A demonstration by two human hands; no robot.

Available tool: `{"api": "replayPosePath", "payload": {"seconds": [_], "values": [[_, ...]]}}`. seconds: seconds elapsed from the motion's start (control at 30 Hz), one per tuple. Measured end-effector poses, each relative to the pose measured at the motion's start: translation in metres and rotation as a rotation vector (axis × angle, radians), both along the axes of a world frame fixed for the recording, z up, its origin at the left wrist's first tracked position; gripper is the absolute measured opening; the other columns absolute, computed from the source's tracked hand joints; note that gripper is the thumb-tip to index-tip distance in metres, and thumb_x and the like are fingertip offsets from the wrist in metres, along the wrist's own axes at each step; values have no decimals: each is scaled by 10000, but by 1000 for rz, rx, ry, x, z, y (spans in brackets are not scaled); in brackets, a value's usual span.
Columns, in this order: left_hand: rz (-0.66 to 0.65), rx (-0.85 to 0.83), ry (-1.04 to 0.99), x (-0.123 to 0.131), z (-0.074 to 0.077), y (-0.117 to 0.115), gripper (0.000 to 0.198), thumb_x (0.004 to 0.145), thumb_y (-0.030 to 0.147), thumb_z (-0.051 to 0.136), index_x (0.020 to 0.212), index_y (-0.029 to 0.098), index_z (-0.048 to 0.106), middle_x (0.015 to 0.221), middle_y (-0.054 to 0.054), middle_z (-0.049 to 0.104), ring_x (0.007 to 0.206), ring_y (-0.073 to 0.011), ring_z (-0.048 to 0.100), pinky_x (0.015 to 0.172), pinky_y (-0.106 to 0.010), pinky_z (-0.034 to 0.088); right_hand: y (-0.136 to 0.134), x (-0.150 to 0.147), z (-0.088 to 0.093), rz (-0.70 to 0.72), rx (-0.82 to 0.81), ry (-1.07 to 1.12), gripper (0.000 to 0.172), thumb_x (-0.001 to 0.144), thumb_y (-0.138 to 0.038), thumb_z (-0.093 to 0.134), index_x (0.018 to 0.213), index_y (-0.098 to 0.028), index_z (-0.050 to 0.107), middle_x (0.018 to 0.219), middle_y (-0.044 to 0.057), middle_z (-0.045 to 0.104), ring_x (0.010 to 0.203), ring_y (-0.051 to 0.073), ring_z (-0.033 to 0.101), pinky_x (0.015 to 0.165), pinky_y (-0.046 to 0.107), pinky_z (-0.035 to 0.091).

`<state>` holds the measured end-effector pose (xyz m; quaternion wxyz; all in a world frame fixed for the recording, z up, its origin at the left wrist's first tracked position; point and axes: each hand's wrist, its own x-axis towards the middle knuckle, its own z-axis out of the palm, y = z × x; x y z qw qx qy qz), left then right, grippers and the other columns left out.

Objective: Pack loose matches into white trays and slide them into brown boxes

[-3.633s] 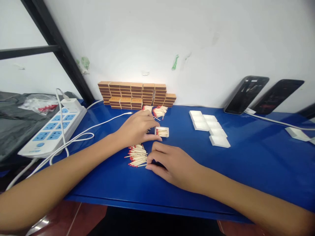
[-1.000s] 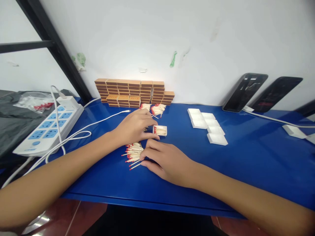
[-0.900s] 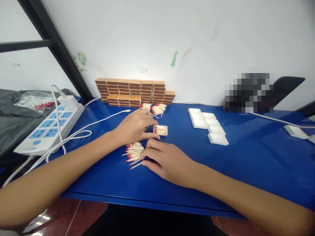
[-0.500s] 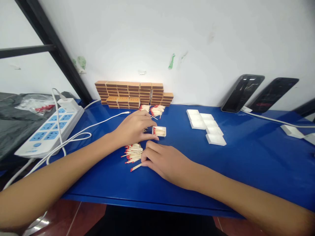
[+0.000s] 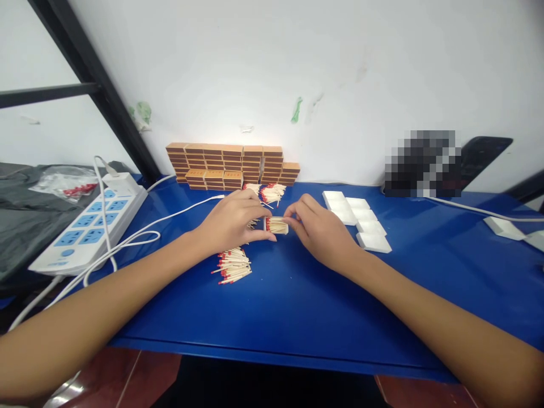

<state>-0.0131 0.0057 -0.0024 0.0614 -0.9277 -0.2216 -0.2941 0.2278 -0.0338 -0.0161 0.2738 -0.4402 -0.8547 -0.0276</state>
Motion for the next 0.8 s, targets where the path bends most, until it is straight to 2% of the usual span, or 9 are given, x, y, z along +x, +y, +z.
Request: {"api": "replayPosePath", "payload": {"seconds": [0.17,0.27,0.4,0.53,0.67,0.8], "values": [[-27,25,-10,1,0,-1,462,847,578,759,1010,146,759,877,-89,735,894,-230,645,802,-348,529,-2,-4,-3,33,7,-5,128,1051,-211,499,1029,-167,617,1009,77,609,775,185,583,672,320,457],[-28,25,-4,1,0,-1,455,852,568,760,1020,145,758,883,-87,737,893,-227,644,800,-348,527,-4,-5,-3,89,14,73,129,1049,-202,502,1033,-167,626,998,72,613,787,178,594,696,318,473],[9,0,33,0,0,-1,392,894,524,745,1019,152,761,875,-78,722,901,-223,638,804,-337,518,-16,-14,-3,219,-8,197,111,1039,-208,537,1022,-183,643,970,55,613,774,155,593,695,294,481],[2,38,32,-1,-3,2,279,936,396,729,1045,140,754,923,-85,736,929,-228,639,815,-343,515,-35,-28,-4,384,-107,137,116,1040,-240,565,1036,-197,673,979,44,621,816,147,613,749,290,504],[1,44,21,-1,-4,2,417,877,527,760,1015,133,762,891,-87,725,896,-230,638,796,-353,517,-47,-36,-8,489,-169,-14,168,1055,-281,553,1099,-202,695,1019,51,622,878,160,617,727,288,510],[-2,24,13,0,-4,1,476,853,577,754,1016,130,763,876,-87,713,896,-226,637,776,-339,520,-49,-41,-12,483,-166,-65,199,1059,-312,550,1133,-206,701,1025,50,624,852,160,601,702,295,502]]}}
